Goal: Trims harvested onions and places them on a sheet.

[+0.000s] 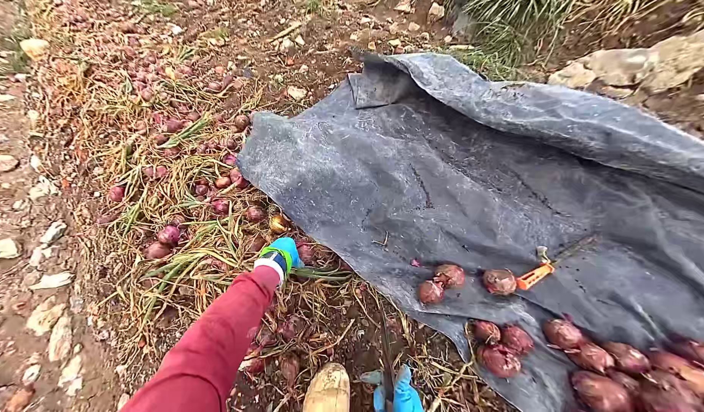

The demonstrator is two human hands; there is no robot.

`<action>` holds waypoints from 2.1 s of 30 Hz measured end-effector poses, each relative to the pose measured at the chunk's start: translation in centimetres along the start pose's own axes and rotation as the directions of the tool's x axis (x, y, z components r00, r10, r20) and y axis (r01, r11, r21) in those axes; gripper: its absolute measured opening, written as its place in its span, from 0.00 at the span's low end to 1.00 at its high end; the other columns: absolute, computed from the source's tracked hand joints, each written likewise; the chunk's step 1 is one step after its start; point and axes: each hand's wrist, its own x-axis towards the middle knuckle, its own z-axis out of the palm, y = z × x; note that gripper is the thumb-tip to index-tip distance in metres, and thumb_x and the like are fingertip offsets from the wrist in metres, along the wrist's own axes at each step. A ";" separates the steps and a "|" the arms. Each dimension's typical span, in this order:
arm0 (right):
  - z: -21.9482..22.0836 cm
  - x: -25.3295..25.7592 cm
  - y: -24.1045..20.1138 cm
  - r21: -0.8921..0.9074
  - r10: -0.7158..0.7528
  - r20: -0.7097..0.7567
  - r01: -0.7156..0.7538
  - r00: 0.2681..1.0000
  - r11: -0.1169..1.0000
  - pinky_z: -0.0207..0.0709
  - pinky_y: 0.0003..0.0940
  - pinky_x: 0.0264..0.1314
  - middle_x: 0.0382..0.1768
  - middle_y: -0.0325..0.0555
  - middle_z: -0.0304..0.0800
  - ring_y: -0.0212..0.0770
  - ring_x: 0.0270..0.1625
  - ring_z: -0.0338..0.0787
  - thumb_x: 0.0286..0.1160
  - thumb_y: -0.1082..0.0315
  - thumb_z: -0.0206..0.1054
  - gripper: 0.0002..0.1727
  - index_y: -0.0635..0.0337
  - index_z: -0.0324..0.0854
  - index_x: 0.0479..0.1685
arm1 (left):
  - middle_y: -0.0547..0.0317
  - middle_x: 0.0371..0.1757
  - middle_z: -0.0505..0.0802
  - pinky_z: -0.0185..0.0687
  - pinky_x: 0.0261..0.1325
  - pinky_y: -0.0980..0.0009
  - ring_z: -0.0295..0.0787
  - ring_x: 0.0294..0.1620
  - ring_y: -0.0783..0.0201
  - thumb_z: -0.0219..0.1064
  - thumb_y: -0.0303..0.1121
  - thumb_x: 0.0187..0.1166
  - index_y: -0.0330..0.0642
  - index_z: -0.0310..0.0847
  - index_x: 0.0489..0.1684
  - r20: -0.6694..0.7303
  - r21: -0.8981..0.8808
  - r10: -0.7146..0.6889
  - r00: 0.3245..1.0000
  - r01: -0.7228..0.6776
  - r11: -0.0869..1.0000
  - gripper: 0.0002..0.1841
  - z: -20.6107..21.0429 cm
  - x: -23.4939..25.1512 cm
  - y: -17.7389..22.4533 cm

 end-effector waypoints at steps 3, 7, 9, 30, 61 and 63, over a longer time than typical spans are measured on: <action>-0.5 -0.3 -0.3 0.053 0.014 -0.041 -0.012 0.999 0.999 0.81 0.43 0.16 0.17 0.52 0.83 0.45 0.14 0.81 0.83 0.31 0.11 0.59 0.65 0.87 0.55 | 0.41 0.55 0.94 0.84 0.65 0.35 0.91 0.62 0.42 0.84 0.59 0.58 0.39 0.89 0.55 -0.044 -0.109 0.094 0.995 -0.098 0.989 0.35 0.7 -2.6 -1.6; 0.7 0.4 -0.8 0.051 0.002 0.121 -0.008 0.993 0.999 0.80 0.41 0.15 0.17 0.50 0.82 0.44 0.13 0.80 0.76 0.21 0.16 0.61 0.63 0.86 0.55 | 0.54 0.49 0.96 0.85 0.62 0.38 0.93 0.56 0.50 0.82 0.63 0.58 0.53 0.91 0.55 -0.109 -0.166 0.252 0.962 -0.268 0.949 0.31 0.5 -12.2 -1.2; 2.0 1.0 -1.8 0.042 -0.116 0.253 0.109 0.960 0.993 0.80 0.39 0.14 0.18 0.48 0.81 0.42 0.13 0.79 0.70 0.15 0.38 0.56 0.63 0.86 0.54 | 0.59 0.50 0.96 0.86 0.62 0.38 0.93 0.56 0.52 0.81 0.67 0.58 0.58 0.91 0.57 -0.063 -0.110 0.349 0.935 -0.354 0.929 0.32 1.4 -16.5 0.1; 1.2 4.8 -8.6 -0.399 -0.061 0.258 0.164 0.964 0.902 0.77 0.37 0.19 0.17 0.40 0.81 0.38 0.15 0.79 0.74 0.19 0.30 0.51 0.55 0.86 0.38 | 0.51 0.54 0.95 0.83 0.62 0.37 0.92 0.59 0.47 0.62 0.56 0.84 0.51 0.90 0.58 0.181 -0.048 0.505 0.844 -0.506 0.861 0.22 3.3 -18.1 4.2; 2.7 3.8 -6.9 -0.134 -0.211 0.170 0.235 0.963 0.963 0.81 0.37 0.17 0.16 0.43 0.83 0.40 0.14 0.82 0.64 0.11 0.37 0.54 0.58 0.81 0.36 | 0.60 0.45 0.96 0.84 0.58 0.39 0.93 0.51 0.54 0.78 0.66 0.66 0.56 0.93 0.48 0.230 0.014 0.667 0.708 -0.688 0.726 0.26 2.9 -17.9 3.4; 2.3 4.2 -7.2 -0.147 -0.155 0.207 0.187 0.966 0.971 0.76 0.36 0.13 0.13 0.43 0.79 0.40 0.11 0.78 0.70 0.14 0.34 0.53 0.57 0.84 0.32 | 0.64 0.47 0.97 0.85 0.60 0.42 0.93 0.53 0.58 0.76 0.65 0.68 0.61 0.94 0.51 0.186 0.020 0.613 0.768 -0.627 0.779 0.24 2.4 -16.7 2.3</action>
